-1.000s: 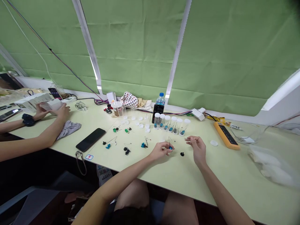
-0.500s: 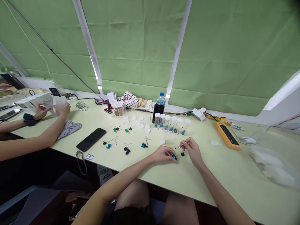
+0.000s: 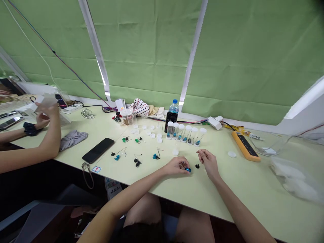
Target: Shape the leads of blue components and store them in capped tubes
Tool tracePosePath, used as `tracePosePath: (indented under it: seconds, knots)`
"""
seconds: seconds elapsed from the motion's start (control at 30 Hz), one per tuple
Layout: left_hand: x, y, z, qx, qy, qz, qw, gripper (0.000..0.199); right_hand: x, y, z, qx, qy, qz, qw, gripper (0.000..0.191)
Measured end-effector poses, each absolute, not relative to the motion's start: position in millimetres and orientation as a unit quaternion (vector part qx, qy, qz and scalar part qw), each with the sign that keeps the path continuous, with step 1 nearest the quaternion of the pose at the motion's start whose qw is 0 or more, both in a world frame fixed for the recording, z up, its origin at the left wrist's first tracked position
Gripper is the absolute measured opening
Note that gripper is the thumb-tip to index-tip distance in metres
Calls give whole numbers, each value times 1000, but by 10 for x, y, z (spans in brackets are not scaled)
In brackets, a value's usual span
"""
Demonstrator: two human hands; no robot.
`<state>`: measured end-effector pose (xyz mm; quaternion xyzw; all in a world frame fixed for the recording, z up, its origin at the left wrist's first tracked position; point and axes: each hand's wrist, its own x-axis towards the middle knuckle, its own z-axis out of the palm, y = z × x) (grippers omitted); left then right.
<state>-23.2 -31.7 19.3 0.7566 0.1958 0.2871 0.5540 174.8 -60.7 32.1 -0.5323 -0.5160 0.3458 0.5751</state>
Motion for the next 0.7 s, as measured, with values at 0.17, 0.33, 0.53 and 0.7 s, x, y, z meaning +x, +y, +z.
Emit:
tracePosePath:
  seconds: [0.17,0.33,0.53,0.7]
  knots:
    - [-248,-334,209,785,174,243,542,26,1768,-599,294,-558,-523,295,573,38]
    - [-243,-371,211,779,190,227,552,24,1777,-600,271,-568,-525,286,566,39]
    - [-240,-379,246,785,187,215,551,27,1780,-600,286,-567,-527,276,570,43]
    - [-246,-361,255,802,169,224,527,28,1802,-580,241,-570,-524,282,567,41]
